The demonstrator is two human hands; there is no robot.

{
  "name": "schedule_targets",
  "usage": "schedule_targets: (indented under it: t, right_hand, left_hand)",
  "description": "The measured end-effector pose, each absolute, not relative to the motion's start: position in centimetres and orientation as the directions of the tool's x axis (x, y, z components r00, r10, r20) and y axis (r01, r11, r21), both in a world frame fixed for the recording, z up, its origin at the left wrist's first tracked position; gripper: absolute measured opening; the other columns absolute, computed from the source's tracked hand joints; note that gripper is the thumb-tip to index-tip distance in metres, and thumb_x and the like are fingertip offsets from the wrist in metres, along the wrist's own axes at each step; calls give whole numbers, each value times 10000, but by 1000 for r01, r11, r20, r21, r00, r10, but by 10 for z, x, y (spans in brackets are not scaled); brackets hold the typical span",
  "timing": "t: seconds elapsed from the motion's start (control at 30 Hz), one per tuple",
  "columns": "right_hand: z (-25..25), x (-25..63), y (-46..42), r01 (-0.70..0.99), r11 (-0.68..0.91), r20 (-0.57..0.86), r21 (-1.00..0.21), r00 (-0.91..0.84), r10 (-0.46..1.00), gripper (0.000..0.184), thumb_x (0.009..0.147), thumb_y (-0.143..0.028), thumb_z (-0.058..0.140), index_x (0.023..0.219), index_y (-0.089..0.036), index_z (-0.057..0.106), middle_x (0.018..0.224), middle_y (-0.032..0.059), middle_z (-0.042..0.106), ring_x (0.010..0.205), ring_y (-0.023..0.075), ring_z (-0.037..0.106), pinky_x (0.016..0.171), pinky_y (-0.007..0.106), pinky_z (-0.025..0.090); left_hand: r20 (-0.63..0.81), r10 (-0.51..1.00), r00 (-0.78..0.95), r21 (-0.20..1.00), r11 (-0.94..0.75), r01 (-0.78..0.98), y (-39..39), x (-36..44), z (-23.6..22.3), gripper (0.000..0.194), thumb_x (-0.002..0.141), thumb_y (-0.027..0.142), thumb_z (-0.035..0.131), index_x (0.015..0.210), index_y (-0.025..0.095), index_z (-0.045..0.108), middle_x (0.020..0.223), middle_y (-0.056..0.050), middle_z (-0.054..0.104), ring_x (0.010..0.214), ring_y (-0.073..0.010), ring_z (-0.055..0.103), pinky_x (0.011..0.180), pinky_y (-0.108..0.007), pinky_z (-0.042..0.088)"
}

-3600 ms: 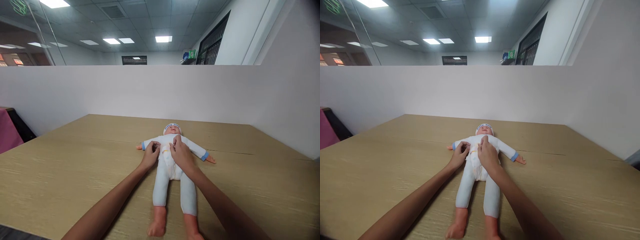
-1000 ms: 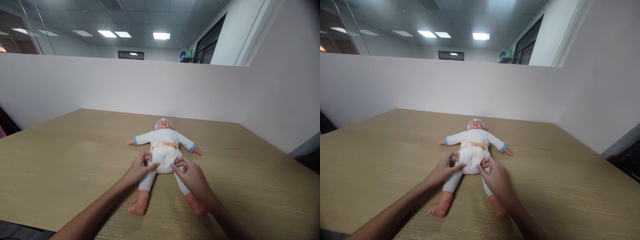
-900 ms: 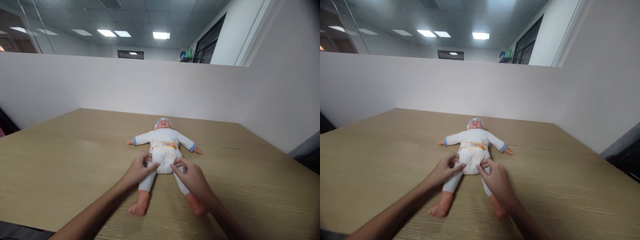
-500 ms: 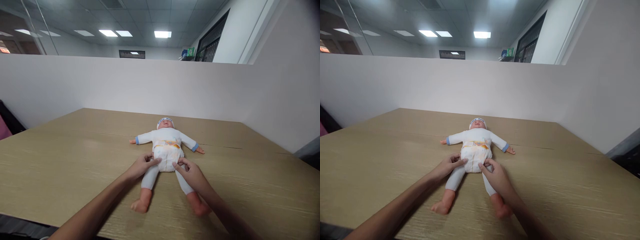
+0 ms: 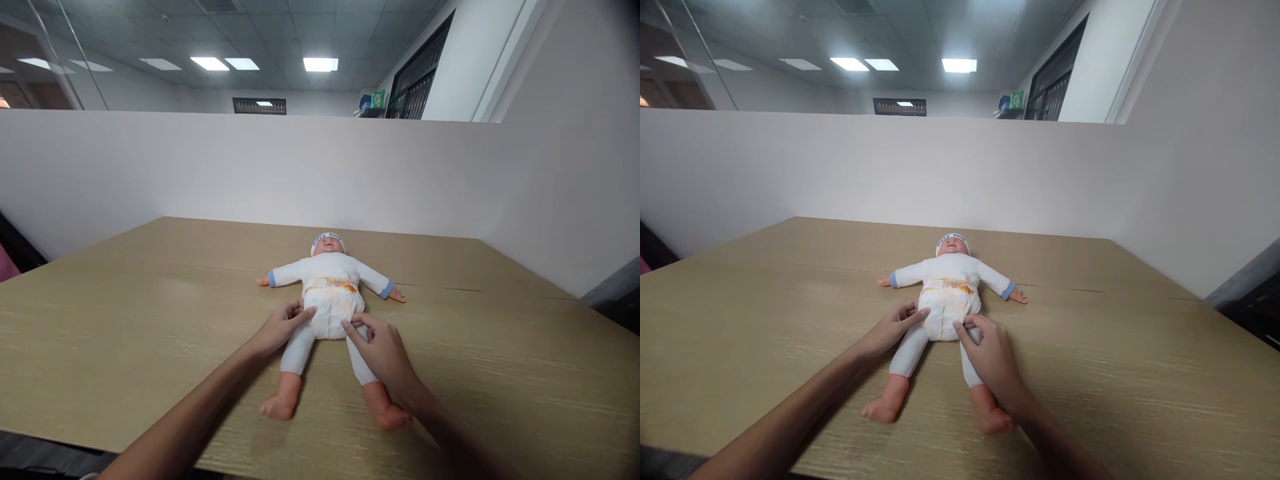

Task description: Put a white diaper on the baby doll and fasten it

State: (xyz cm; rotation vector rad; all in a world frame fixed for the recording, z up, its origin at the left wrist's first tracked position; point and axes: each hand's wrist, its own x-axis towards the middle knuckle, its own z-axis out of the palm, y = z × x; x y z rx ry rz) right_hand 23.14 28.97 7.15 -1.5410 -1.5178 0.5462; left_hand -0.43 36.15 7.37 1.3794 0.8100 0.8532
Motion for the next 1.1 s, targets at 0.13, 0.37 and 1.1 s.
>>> schedule_targets:
  t: [0.13, 0.37, 1.1]
  right_hand:
    - [71, 231, 289, 578, 138, 277, -804, 159, 948, 477, 934, -662, 626, 910, -213, 788, 823, 31, 727, 649, 162, 453, 673, 304, 346]
    - [62, 228, 297, 352, 94, 165, -931, 179, 970, 558, 847, -738, 675, 892, -183, 700, 761, 26, 650, 644, 159, 460, 619, 280, 336]
    - [60, 226, 292, 574, 181, 343, -799, 187, 920, 521, 973, -679, 633, 885, -186, 777, 707, 18, 660, 592, 147, 455, 594, 275, 319]
  left_hand:
    - [23, 892, 451, 999, -7, -37, 363, -3, 70, 543, 866, 654, 830, 979, 147, 673, 908, -32, 651, 816, -175, 544, 716, -287, 404]
    - [91, 903, 420, 994, -106, 14, 363, -2, 69, 513, 886, 646, 802, 934, 159, 650, 859, -12, 600, 789, -167, 506, 693, -284, 375]
    - [164, 899, 407, 961, -239, 140, 366, -3, 66, 509, 915, 656, 756, 851, 157, 682, 764, 11, 532, 724, -155, 435, 641, -282, 317]
